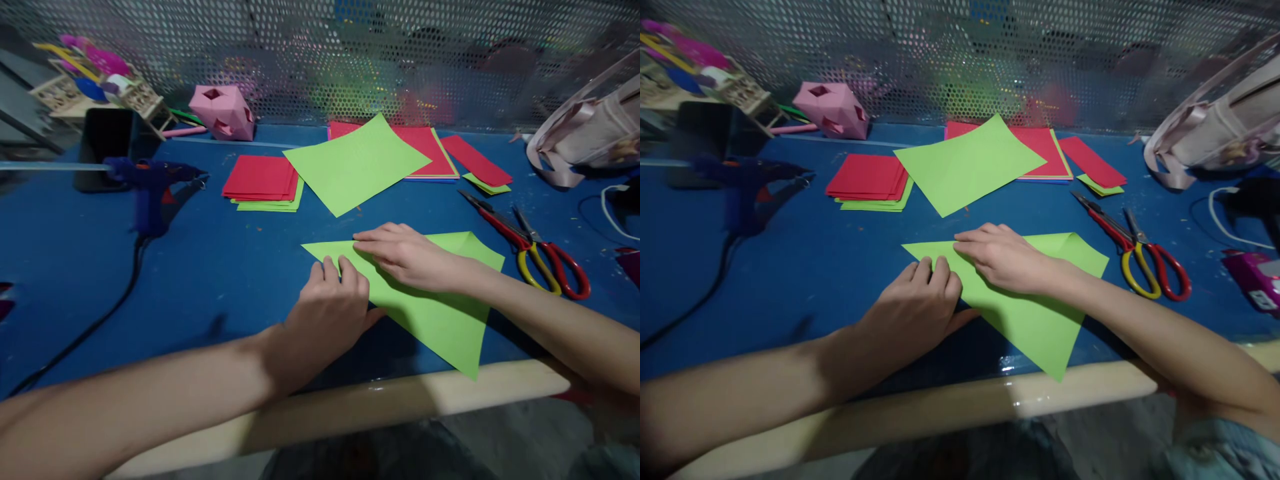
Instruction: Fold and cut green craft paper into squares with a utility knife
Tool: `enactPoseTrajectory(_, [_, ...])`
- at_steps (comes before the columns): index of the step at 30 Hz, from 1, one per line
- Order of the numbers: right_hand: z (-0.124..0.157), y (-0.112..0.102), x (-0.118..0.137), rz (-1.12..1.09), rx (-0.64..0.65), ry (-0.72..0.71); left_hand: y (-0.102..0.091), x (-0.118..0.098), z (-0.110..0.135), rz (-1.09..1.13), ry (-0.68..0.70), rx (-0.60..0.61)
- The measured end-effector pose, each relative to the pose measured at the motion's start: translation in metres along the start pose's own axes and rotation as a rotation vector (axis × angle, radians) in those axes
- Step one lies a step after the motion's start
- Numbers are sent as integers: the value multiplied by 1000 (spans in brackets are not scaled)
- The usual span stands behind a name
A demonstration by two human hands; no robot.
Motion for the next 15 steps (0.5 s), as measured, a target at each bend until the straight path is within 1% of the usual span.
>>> enactPoseTrajectory(10, [0, 2, 1, -4, -2, 4, 3, 1, -1, 23, 18, -34])
enactPoseTrajectory(15, [0, 1, 1, 0, -5, 0, 6, 1, -1, 43, 28, -78])
Point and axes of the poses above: each hand's wrist, its own z-axis away from the middle knuckle, its own y-axis out of the palm, x = y × z, the point moved 1 cm from there along -z, towards the middle knuckle, and after that the axes turned 5 degrees about z, right-handed, at the moved point
